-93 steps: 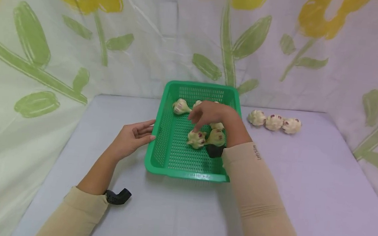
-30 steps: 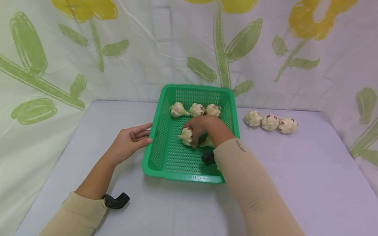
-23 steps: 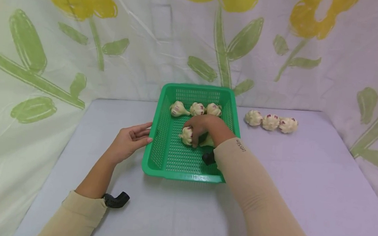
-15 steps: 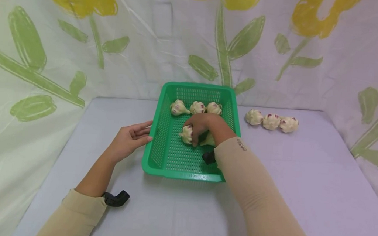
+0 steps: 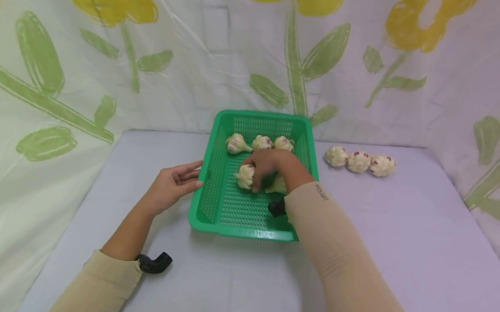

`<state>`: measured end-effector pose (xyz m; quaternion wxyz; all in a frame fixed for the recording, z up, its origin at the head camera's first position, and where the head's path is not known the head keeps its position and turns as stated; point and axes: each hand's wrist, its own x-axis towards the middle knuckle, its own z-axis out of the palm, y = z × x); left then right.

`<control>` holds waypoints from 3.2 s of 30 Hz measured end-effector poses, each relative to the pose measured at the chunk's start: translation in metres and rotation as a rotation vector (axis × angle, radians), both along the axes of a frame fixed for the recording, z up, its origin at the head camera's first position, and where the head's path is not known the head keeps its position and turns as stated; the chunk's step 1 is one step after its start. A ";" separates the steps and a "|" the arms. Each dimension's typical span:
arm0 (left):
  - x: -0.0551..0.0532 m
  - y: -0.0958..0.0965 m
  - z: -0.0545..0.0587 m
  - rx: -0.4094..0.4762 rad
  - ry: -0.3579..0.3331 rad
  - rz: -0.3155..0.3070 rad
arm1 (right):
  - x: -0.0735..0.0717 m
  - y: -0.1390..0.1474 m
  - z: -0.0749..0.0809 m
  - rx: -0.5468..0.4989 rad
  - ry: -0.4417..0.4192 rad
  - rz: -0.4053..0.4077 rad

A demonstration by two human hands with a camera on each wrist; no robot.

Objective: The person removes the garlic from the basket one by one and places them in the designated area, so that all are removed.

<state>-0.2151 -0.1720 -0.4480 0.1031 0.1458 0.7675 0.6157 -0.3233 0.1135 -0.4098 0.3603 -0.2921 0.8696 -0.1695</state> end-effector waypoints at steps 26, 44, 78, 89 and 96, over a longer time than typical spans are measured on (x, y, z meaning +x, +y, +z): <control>0.000 -0.003 -0.002 0.025 -0.003 -0.015 | 0.000 0.001 0.004 -0.310 -0.078 -0.181; -0.002 -0.002 -0.004 0.039 -0.001 -0.034 | 0.004 0.010 0.009 -0.646 -0.168 -0.350; 0.002 0.003 -0.011 -0.095 0.282 0.051 | 0.003 0.014 0.009 -0.684 -0.213 -0.390; 0.002 0.007 -0.026 -0.163 0.675 0.141 | 0.001 0.008 0.005 -0.652 -0.197 -0.372; 0.001 0.004 -0.026 -0.161 0.788 0.130 | -0.002 0.004 0.002 -0.634 -0.159 -0.340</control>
